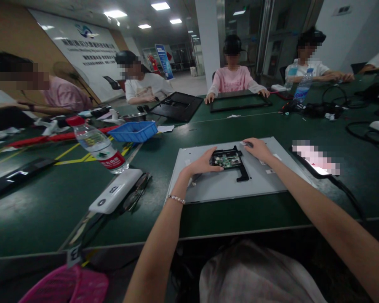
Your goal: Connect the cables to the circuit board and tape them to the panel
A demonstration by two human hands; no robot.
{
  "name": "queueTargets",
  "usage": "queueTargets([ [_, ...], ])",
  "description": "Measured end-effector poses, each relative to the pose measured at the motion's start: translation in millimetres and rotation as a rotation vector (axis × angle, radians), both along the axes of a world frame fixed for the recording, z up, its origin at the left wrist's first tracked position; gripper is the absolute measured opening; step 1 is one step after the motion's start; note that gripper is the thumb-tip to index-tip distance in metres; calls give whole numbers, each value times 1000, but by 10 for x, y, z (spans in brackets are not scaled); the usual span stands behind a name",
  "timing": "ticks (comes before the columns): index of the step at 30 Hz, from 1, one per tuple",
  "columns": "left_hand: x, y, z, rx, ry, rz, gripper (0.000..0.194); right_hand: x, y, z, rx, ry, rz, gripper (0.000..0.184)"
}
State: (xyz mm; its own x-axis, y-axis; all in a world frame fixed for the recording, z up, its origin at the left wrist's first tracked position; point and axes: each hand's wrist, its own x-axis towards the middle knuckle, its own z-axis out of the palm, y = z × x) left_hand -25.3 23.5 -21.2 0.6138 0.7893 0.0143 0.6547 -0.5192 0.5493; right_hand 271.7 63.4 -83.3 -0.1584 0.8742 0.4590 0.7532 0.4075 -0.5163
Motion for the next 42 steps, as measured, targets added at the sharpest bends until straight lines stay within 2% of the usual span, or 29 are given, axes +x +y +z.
queueTargets([
  [5,-9,-1,22,-6,-41,-11,102,0,23,0,-26,-2,-2,31],
  [15,-38,40,-67,29,-156,-7,107,-39,0,46,-18,-8,21,30],
  [33,3,9,-89,16,-101,-12,105,5,-31,31,16,-35,39,28],
  [42,7,-3,-36,0,-76,-18,106,-32,-20,35,56,-49,42,23],
])
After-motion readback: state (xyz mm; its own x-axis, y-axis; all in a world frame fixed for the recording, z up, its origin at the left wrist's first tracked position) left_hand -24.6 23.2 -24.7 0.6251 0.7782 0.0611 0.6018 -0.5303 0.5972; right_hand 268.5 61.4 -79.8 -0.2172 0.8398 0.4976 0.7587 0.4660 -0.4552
